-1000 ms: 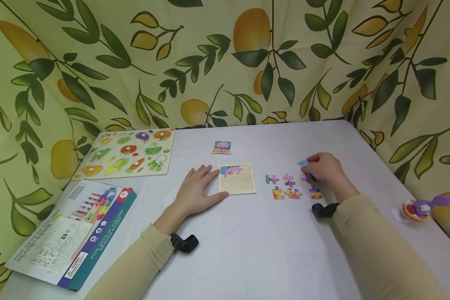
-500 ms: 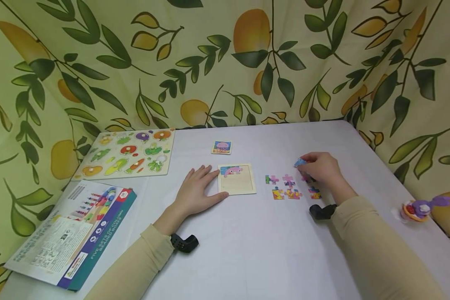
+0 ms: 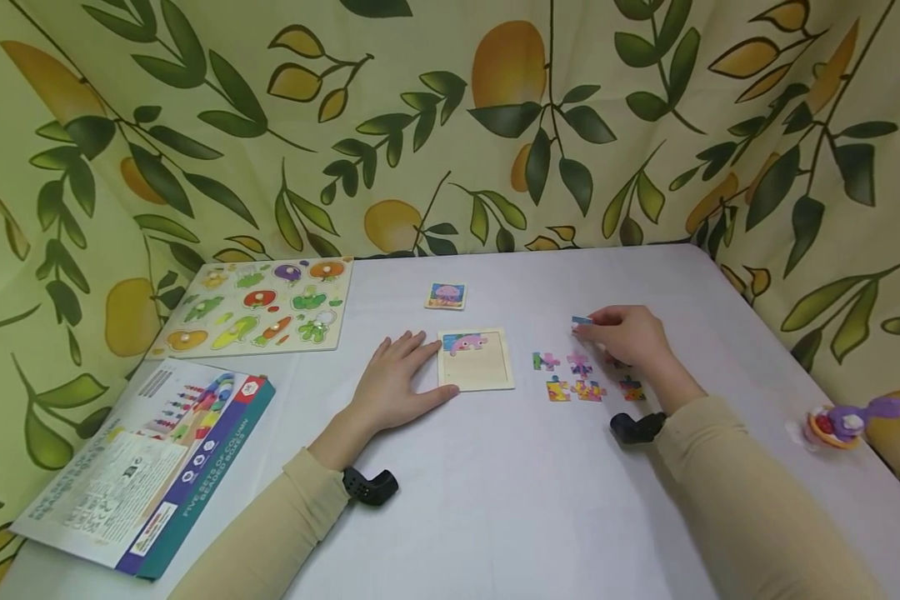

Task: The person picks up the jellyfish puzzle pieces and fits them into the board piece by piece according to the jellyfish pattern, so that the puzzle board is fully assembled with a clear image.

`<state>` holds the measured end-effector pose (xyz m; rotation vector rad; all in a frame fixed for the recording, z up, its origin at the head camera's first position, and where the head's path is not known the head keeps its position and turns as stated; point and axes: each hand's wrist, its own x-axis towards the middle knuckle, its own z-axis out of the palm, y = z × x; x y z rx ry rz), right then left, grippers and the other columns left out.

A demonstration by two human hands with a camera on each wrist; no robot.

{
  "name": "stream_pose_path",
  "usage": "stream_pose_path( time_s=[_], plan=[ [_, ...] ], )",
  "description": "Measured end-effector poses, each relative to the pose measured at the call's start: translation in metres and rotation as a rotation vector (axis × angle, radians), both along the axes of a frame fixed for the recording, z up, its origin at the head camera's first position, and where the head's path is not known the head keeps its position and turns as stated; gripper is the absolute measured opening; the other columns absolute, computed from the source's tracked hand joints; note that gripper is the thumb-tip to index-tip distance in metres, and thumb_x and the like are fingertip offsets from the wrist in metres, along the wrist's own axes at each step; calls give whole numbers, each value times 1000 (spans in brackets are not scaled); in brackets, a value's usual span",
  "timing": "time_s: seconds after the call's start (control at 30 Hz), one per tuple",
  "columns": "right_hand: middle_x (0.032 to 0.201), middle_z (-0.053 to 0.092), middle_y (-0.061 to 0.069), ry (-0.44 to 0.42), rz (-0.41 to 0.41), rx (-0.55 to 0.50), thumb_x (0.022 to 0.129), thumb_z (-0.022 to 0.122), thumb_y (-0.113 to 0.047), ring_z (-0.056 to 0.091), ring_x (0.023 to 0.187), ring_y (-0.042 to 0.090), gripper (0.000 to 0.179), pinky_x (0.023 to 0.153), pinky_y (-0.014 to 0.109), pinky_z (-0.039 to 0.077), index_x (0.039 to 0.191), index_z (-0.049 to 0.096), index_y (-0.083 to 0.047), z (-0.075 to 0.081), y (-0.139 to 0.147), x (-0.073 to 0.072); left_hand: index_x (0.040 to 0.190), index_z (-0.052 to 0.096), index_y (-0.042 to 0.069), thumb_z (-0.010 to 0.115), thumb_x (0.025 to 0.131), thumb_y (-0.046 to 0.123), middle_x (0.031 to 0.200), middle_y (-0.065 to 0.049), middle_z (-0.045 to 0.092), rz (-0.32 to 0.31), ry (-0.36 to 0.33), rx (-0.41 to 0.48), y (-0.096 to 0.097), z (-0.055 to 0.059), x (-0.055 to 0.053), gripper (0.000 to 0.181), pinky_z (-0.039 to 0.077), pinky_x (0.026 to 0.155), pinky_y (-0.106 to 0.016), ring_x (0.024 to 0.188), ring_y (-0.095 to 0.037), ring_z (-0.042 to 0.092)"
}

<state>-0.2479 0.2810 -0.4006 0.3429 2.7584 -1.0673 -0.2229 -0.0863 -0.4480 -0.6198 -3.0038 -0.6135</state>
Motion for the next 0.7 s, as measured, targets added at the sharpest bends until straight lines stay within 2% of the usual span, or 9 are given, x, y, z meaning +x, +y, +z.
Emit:
stream_pose_path(
  time_s=[0.1, 0.27, 0.43, 0.7],
  plan=[
    [134, 58, 26, 10, -6, -10, 94, 70, -47, 59, 96, 33, 63, 67, 28, 52, 137, 59, -3, -1, -4, -1, 153, 51, 22, 59, 89, 71, 162, -6, 39, -2, -6, 5, 0, 0, 1, 81, 4, 126, -44, 153, -25, 25],
    [124, 59, 24, 29, -33, -43, 99, 64, -49, 58, 83, 30, 59, 61, 32, 50, 141, 57, -9, 1, -10, -2, 153, 51, 22, 59, 89, 71, 162, -6, 39, -3, 0, 1, 0, 1, 1, 81, 5, 126, -44, 153, -25, 25],
    [111, 60, 22, 27, -7, -85, 103, 59, -44, 56, 70, 29, 54, 54, 35, 48, 144, 54, -10, 8, -22, -1, 153, 51, 22, 59, 89, 71, 162, -6, 40, -3, 4, 0, 0, 2, 1, 81, 5, 126, -44, 153, -25, 25],
    [128, 56, 25, 22, 69, -53, 106, 55, -32, 59, 80, 29, 50, 67, 33, 54, 148, 49, -4, 9, -35, -3, 153, 51, 23, 58, 89, 72, 162, -5, 39, 0, -3, -1, 0, 2, 1, 82, 5, 126, -43, 153, -24, 25]
  ],
)
